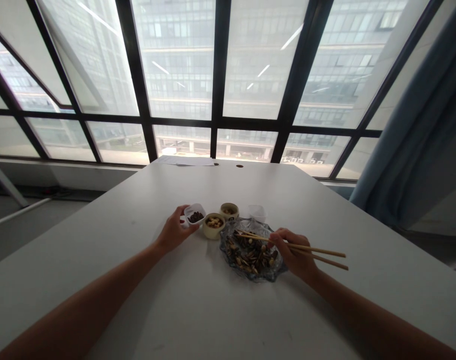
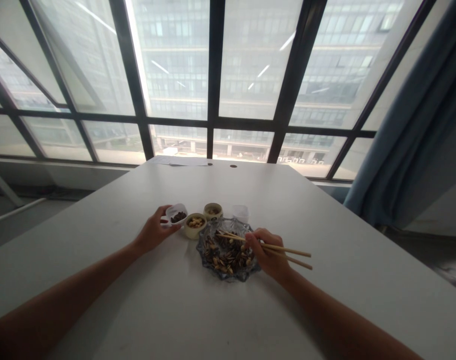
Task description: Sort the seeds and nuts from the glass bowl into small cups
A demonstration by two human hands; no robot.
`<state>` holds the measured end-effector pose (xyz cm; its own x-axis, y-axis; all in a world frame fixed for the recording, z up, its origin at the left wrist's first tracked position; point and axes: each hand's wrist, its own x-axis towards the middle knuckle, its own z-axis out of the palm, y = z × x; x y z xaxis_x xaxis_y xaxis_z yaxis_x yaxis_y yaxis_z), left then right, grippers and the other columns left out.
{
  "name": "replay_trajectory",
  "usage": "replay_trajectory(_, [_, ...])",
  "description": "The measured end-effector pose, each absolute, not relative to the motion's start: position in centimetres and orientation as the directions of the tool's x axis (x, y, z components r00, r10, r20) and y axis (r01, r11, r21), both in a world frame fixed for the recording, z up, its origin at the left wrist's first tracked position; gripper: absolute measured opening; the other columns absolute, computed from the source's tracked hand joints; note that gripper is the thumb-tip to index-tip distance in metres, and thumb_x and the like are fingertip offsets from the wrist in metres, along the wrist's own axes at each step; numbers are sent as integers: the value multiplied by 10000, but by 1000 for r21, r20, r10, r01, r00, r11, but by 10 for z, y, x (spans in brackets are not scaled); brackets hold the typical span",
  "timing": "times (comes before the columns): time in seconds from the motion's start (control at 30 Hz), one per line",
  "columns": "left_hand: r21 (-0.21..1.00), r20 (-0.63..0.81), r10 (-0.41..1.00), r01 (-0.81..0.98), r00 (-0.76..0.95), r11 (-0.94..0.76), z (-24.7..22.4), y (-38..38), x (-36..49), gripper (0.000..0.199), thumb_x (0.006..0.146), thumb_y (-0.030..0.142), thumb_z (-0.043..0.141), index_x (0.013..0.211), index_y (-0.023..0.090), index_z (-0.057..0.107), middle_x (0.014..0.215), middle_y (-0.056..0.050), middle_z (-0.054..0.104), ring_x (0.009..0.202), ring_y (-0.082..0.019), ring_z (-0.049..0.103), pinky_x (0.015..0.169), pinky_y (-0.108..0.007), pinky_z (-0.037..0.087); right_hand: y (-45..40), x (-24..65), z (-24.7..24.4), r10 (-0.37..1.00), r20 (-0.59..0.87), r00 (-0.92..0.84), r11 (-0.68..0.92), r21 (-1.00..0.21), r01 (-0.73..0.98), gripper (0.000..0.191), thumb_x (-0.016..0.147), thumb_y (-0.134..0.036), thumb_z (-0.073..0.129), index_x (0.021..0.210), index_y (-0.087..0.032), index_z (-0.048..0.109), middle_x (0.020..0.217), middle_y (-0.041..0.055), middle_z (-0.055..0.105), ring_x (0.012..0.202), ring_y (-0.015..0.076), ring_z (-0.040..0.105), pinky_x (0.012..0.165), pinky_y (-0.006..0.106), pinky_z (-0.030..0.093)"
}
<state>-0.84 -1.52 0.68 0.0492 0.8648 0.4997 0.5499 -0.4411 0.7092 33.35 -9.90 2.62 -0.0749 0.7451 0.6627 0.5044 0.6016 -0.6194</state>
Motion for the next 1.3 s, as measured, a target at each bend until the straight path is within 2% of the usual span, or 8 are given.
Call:
replay_trajectory(0.1, [710, 498, 866, 553, 44, -437, 7, -15, -8, 611, 691, 491, 736, 1186, 195, 533, 1054, -81, 707, 974, -229, 678, 771, -351, 574, -99, 334, 28, 735, 670, -105, 619, -599, 507, 359, 933, -404, 591, 653, -197, 676, 624, 41, 684, 562, 159, 629, 581, 287, 496])
replay_trajectory(0.3, [713, 493, 869, 551, 45, -433, 7, -16, -8, 607, 699, 504, 727, 1187, 203, 527, 1059, -79, 706, 968, -228, 679, 775, -359, 576, -100, 334, 25, 763, 645, -35, 570, -647, 507, 426, 958, -455, 531, 646, -194, 657, 588, 45, 690, 509, 155, 613, 512, 273, 473])
replay_trajectory(0.73, [699, 517, 855, 557, 39, -448, 4, -13, -9, 616, 698, 488, 728, 1205, 204, 525, 1057, -85, 709, 957, -239, 685, 754, -360, 581, -99, 331, 25, 775, 631, 36, 538, -689, 485, 443, 947, -512, 526, 668, -190, 648, 566, 41, 686, 474, 150, 578, 480, 268, 448])
replay_trajectory(0.87, [687, 531, 847, 566, 37, -455, 3, -13, -9, 600, 695, 450, 730, 1200, 208, 514, 1082, -87, 701, 968, -243, 683, 764, -372, 584, -97, 328, 27, 770, 615, 169, 511, -754, 414, 474, 924, -579, 532, 680, -192, 655, 528, 41, 669, 481, 163, 599, 477, 267, 460])
replay_trajectory(0.97, [679, 554, 832, 562, 31, -472, 2, -12, -9, 579, 685, 382, 727, 1190, 214, 500, 1139, -85, 682, 970, -236, 685, 843, -415, 581, -93, 328, 29, 761, 579, 293, 475, -805, 356, 502, 886, -638, 552, 690, -191, 667, 494, 39, 652, 497, 180, 623, 487, 274, 476])
replay_trajectory(1.07, [685, 564, 826, 543, 27, -485, 1, -10, -10, 566, 682, 326, 708, 1191, 215, 486, 1165, -82, 670, 991, -234, 684, 906, -447, 566, -90, 329, 29, 771, 548, 324, 445, -828, 341, 525, 871, -662, 553, 682, -187, 670, 486, 40, 647, 477, 178, 610, 469, 278, 466])
replay_trajectory(1.2, [699, 556, 831, 528, 23, -482, 0, -10, -9, 577, 684, 315, 709, 1205, 221, 479, 1155, -81, 670, 999, -235, 678, 887, -436, 569, -93, 329, 34, 764, 567, 308, 462, -814, 353, 505, 867, -651, 571, 684, -191, 670, 488, 42, 654, 450, 173, 589, 444, 281, 444])
replay_trajectory(1.3, [709, 547, 837, 540, -14, -454, 2, -11, -7, 590, 695, 356, 720, 1216, 219, 477, 1143, -85, 667, 1005, -236, 665, 803, -379, 574, -96, 320, 48, 727, 636, 261, 538, -763, 360, 485, 875, -635, 575, 677, -201, 661, 497, 40, 656, 482, 178, 610, 488, 289, 471])
